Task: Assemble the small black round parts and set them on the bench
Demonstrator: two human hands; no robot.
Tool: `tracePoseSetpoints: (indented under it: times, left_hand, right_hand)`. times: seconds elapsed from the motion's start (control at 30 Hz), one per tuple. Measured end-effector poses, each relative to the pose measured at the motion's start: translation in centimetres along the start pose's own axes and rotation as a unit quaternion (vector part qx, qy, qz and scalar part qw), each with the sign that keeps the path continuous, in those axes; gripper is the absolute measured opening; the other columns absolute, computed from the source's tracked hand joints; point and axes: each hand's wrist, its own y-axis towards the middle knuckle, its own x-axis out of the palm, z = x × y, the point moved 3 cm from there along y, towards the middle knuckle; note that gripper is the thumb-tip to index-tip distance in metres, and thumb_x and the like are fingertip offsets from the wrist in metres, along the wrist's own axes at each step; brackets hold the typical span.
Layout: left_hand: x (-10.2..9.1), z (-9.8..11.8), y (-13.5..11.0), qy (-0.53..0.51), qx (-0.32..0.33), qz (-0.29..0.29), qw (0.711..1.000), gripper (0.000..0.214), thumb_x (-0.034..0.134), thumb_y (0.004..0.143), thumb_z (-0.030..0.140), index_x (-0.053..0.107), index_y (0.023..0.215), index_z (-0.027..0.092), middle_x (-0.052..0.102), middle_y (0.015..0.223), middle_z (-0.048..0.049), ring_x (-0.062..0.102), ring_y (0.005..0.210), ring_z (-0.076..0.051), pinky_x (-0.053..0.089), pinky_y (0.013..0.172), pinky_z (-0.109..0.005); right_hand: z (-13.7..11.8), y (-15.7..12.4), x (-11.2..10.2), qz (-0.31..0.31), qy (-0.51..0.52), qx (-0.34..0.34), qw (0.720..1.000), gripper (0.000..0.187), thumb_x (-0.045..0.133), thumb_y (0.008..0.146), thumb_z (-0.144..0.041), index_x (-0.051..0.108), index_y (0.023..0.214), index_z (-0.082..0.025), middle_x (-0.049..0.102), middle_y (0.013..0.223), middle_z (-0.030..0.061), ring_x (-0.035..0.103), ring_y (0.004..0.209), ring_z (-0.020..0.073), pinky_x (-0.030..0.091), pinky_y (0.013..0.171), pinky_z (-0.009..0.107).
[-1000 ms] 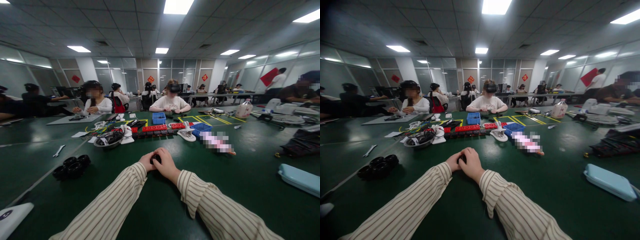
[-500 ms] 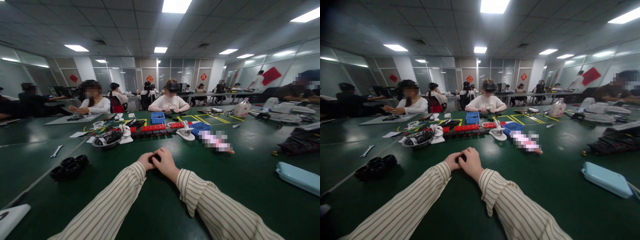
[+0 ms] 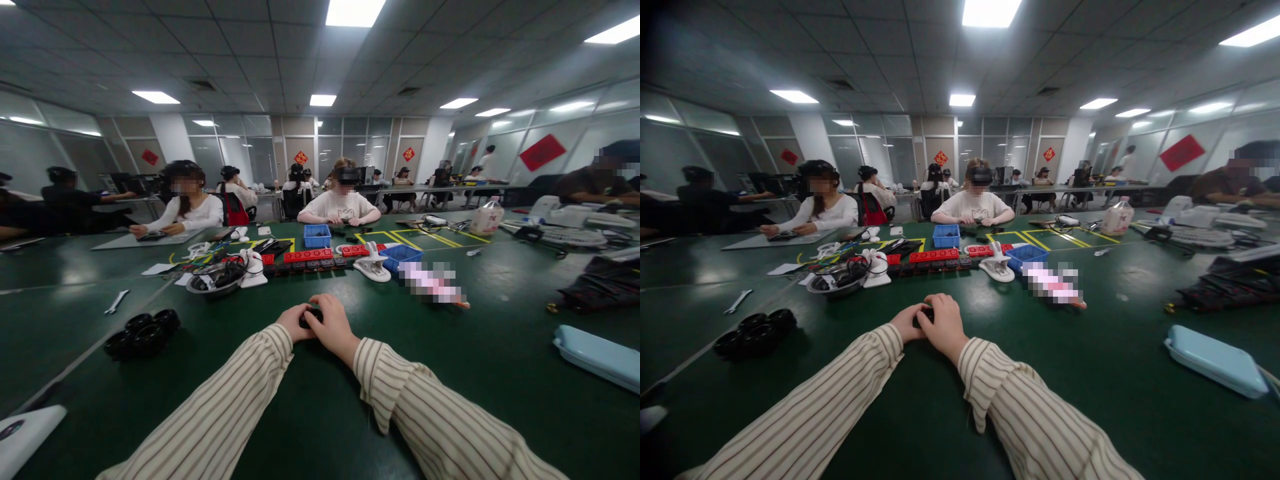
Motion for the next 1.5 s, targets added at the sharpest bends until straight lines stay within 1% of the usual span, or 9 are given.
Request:
tracePoseSetpoints:
  times: [0.13,0.27,0.43,0.67,0.9,1.1,1.2,1.33,1.5]
  left_hand:
    - [0.0,0.4,-0.1,0.027,-0.009,0.011,1.0,0.041,0.072,0.055,0.032,0.059,0.09,0.016,0.061,0.085,-0.0037,0.058,0.082,-0.023,0.045,0.077,-0.034]
    - [0.0,0.6,-0.2,0.038,-0.008,0.021,0.999,0.031,0.071,0.056,0.034,0.059,0.078,0.015,0.057,0.074,-0.0024,0.056,0.076,-0.023,0.044,0.072,-0.034]
    - [0.1,0.2,0.1,0.01,0.015,0.009,1.0,0.033,0.07,0.057,0.029,0.062,0.085,0.013,0.061,0.08,-0.0031,0.057,0.082,-0.023,0.044,0.075,-0.03]
    - [0.3,-1.0,0.5,-0.023,0.026,-0.022,0.999,0.03,0.071,0.057,0.025,0.064,0.084,0.012,0.063,0.078,-0.0016,0.059,0.079,-0.02,0.045,0.073,-0.027]
    - [0.2,0.0,0.1,0.014,-0.001,0.01,1.0,0.047,0.071,0.055,0.026,0.058,0.099,0.016,0.061,0.099,-0.006,0.057,0.09,-0.024,0.043,0.083,-0.032]
    - [0.0,0.9,-0.2,0.057,-0.028,0.027,0.998,0.03,0.069,0.058,0.026,0.059,0.084,0.017,0.059,0.081,-0.0023,0.057,0.083,-0.022,0.044,0.077,-0.032]
    - [-0.1,1.0,-0.2,0.059,-0.018,0.018,0.998,0.025,0.069,0.059,0.028,0.059,0.079,0.016,0.058,0.077,-0.0009,0.057,0.079,-0.021,0.044,0.075,-0.03]
    - [0.0,0.7,0.0,0.045,0.005,0.002,0.999,0.028,0.069,0.06,0.026,0.062,0.085,0.016,0.06,0.08,-0.0011,0.057,0.082,-0.021,0.044,0.075,-0.028]
    - [0.3,-0.2,0.3,0.029,0.014,-0.016,0.999,0.028,0.07,0.059,0.025,0.063,0.082,0.013,0.061,0.077,-0.001,0.058,0.079,-0.021,0.045,0.072,-0.028]
  right_hand:
    - [0.5,0.0,0.1,0.0,-0.028,0.035,0.999,0.02,0.059,0.077,-0.033,0.055,0.089,-0.017,0.055,0.09,0.0052,0.048,0.089,0.0188,0.037,0.079,0.032]
    - [0.4,0.0,0.1,-0.01,-0.038,0.033,0.999,0.012,0.059,0.077,-0.029,0.058,0.079,-0.017,0.054,0.083,0.0036,0.047,0.084,0.0176,0.036,0.077,0.031]
    - [-0.1,0.1,0.0,-0.018,-0.02,0.01,1.0,0.006,0.055,0.076,-0.018,0.06,0.079,-0.017,0.056,0.084,0.0032,0.047,0.085,0.017,0.035,0.078,0.031]
    - [-0.6,0.0,0.0,-0.037,0.013,-0.037,0.999,0.015,0.049,0.071,-0.006,0.059,0.074,-0.017,0.059,0.081,0.0009,0.048,0.084,0.0157,0.034,0.08,0.03]
    - [-0.3,0.0,-0.3,0.002,0.016,-0.023,1.0,0.014,0.051,0.077,-0.017,0.055,0.091,-0.017,0.058,0.093,0.0041,0.048,0.091,0.0184,0.035,0.083,0.032]
    - [0.5,0.1,0.2,0.0,-0.033,0.038,0.999,0.017,0.057,0.078,-0.032,0.055,0.085,-0.017,0.054,0.087,0.0046,0.047,0.086,0.0187,0.036,0.078,0.032]
    - [0.5,0.1,0.3,-0.011,-0.033,0.029,0.999,0.012,0.058,0.077,-0.028,0.056,0.08,-0.017,0.054,0.083,0.0036,0.047,0.083,0.018,0.035,0.077,0.031]
    - [0.1,0.1,0.1,-0.02,-0.018,0.009,1.0,0.004,0.056,0.075,-0.018,0.057,0.079,-0.016,0.056,0.083,0.0027,0.047,0.084,0.0167,0.035,0.078,0.03]
    - [-0.5,0.1,-0.1,-0.039,0.01,-0.022,0.999,0.012,0.05,0.072,-0.008,0.058,0.073,-0.017,0.059,0.078,0.0009,0.049,0.082,0.0157,0.035,0.078,0.029]
